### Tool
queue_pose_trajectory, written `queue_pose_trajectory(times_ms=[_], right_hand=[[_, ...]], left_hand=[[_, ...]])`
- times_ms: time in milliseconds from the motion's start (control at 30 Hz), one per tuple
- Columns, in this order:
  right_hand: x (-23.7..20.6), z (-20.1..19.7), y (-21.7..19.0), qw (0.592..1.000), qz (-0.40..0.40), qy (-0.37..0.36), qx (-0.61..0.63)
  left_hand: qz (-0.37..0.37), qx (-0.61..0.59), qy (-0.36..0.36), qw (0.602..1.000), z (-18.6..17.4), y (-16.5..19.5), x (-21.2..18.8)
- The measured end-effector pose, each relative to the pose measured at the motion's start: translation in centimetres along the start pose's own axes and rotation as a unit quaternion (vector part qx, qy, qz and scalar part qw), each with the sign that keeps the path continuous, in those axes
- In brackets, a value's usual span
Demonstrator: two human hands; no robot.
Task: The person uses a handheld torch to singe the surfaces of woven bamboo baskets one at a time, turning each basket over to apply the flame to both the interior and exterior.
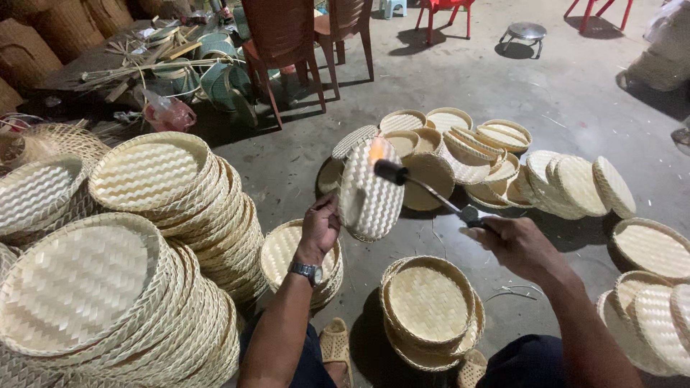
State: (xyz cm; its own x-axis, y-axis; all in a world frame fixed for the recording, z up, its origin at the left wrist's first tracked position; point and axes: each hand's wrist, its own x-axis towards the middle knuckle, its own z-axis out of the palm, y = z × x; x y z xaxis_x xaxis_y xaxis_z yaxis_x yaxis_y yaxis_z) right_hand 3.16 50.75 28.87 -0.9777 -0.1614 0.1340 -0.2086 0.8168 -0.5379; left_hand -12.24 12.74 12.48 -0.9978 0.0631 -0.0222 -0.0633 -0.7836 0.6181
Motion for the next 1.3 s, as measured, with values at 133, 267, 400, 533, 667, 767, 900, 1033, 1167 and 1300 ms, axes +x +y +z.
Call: queue_pose_trajectory(times_ms=[133,267,400,533,667,767,900,1033,1167,1300], right_hand=[[-0.8,-0.1,-2.5,0.997,-0.028,-0.065,0.020],[-1.5,-0.2,-4.2,0.995,-0.003,-0.087,-0.051],[-1.9,0.1,-4.0,0.987,0.039,-0.131,-0.087],[-1.6,1.3,-1.8,0.991,0.013,-0.103,-0.081],[-1.5,2.2,1.3,0.993,-0.007,-0.105,-0.059],[-1.4,2.2,2.9,0.993,0.056,-0.097,-0.040],[-1.5,1.8,3.5,0.988,0.116,-0.106,0.000],[-2.1,0.7,2.9,0.979,0.178,-0.094,-0.018],[-2.8,0.0,2.5,0.964,0.224,-0.144,-0.013],[-3.1,0.3,3.2,0.964,0.226,-0.136,-0.020]], left_hand=[[0.046,0.049,-0.040,0.997,-0.3,0.3,-0.4],[0.078,-0.049,-0.033,0.995,-1.3,0.9,0.9],[0.108,-0.091,0.018,0.990,-1.9,2.0,1.2],[0.122,-0.138,0.049,0.982,-1.3,3.6,0.6],[0.108,-0.149,0.136,0.974,0.1,5.3,-1.2],[0.104,-0.145,0.175,0.968,1.1,6.4,-2.3],[0.094,-0.108,0.187,0.972,0.7,7.2,-2.7],[0.134,-0.131,0.088,0.978,-1.0,7.3,-1.2],[0.127,-0.092,0.068,0.985,-2.6,7.4,-0.6],[0.137,-0.076,0.021,0.987,-2.9,7.7,-1.1]])
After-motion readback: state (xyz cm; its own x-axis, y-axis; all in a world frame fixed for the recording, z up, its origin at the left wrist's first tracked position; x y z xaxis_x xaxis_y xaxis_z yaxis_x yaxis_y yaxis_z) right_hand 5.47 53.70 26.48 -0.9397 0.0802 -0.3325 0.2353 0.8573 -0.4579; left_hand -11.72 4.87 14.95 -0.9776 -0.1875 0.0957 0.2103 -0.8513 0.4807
